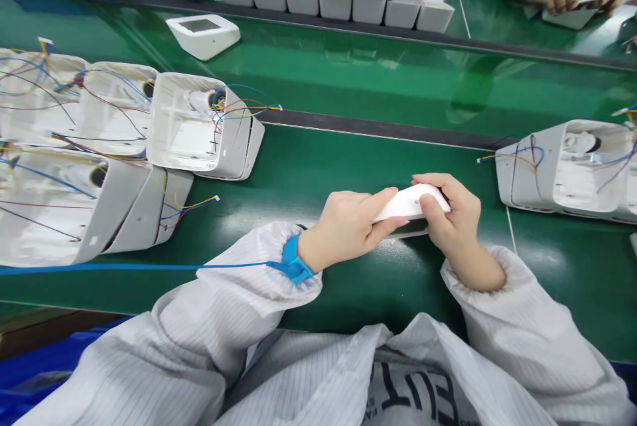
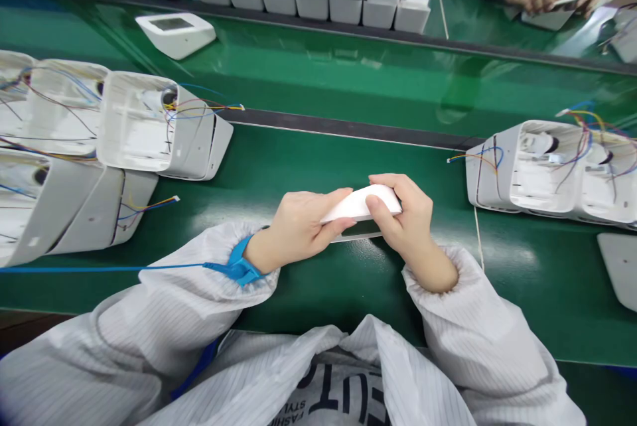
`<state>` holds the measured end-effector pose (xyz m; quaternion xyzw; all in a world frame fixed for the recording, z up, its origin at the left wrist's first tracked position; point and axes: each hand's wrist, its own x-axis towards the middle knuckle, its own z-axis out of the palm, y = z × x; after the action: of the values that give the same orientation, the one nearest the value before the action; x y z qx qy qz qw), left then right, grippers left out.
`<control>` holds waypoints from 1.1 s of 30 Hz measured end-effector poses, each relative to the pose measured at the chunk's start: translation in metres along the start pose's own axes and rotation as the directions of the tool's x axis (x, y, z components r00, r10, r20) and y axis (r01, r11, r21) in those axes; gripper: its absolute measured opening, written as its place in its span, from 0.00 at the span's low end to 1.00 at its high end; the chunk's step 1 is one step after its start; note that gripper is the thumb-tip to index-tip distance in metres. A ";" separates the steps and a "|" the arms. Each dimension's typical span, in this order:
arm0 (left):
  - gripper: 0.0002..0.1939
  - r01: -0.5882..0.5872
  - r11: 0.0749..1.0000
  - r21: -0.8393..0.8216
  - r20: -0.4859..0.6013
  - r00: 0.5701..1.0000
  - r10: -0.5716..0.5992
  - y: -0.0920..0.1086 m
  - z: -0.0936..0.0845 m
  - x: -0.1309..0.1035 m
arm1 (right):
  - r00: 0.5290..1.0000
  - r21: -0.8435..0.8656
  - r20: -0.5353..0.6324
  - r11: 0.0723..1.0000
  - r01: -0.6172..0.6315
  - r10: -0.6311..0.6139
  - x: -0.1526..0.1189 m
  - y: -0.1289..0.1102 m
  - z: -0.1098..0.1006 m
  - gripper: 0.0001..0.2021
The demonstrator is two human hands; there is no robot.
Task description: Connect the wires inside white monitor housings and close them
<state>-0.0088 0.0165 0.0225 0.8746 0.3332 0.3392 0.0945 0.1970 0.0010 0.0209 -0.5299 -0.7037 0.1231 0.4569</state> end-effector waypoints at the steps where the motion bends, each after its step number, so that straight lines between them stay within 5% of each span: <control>1: 0.26 -0.008 1.000 0.006 0.000 1.000 0.008 0.001 0.001 -0.001 | 1.000 -0.001 0.005 1.000 0.016 -0.016 0.001 0.000 -0.002 0.16; 9: 0.25 0.005 0.998 -0.059 0.012 1.000 -0.004 0.000 0.003 -0.003 | 0.999 -0.039 0.040 0.999 -0.023 0.024 0.005 0.001 -0.003 0.21; 13: 0.22 0.179 0.943 -0.281 0.008 0.983 -0.184 -0.009 0.005 0.001 | 0.996 -0.040 0.042 0.997 -0.073 0.075 0.003 0.009 0.006 0.30; 18: 0.20 0.378 0.789 -0.484 0.050 0.912 -0.406 -0.012 0.014 0.000 | 0.984 -0.215 0.130 0.972 -0.094 0.124 0.005 0.021 0.005 0.33; 22: 0.21 0.376 0.755 -0.537 0.065 0.911 -0.408 -0.016 0.017 0.002 | 0.986 -0.083 0.090 0.988 -0.132 0.139 0.006 0.024 0.005 0.35; 27: 0.27 0.402 0.577 -0.711 0.023 0.834 -0.552 -0.027 0.019 0.006 | 0.977 0.272 0.140 0.942 -0.197 0.164 0.004 0.030 0.014 0.34; 30: 0.27 0.375 0.615 -0.694 0.017 0.862 -0.507 -0.032 0.021 0.007 | 0.972 0.248 0.157 0.946 -0.211 0.176 0.001 0.028 0.014 0.30; 33: 0.34 0.271 0.700 -0.661 -0.068 0.907 -0.415 -0.034 0.023 0.005 | 0.999 0.060 -0.006 0.997 -0.051 0.051 -0.002 0.018 0.007 0.27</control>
<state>-0.0085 0.0474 -0.0057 0.6704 0.3638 0.4991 0.4113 0.2027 0.0092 0.0041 -0.5343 -0.6843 0.1539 0.4718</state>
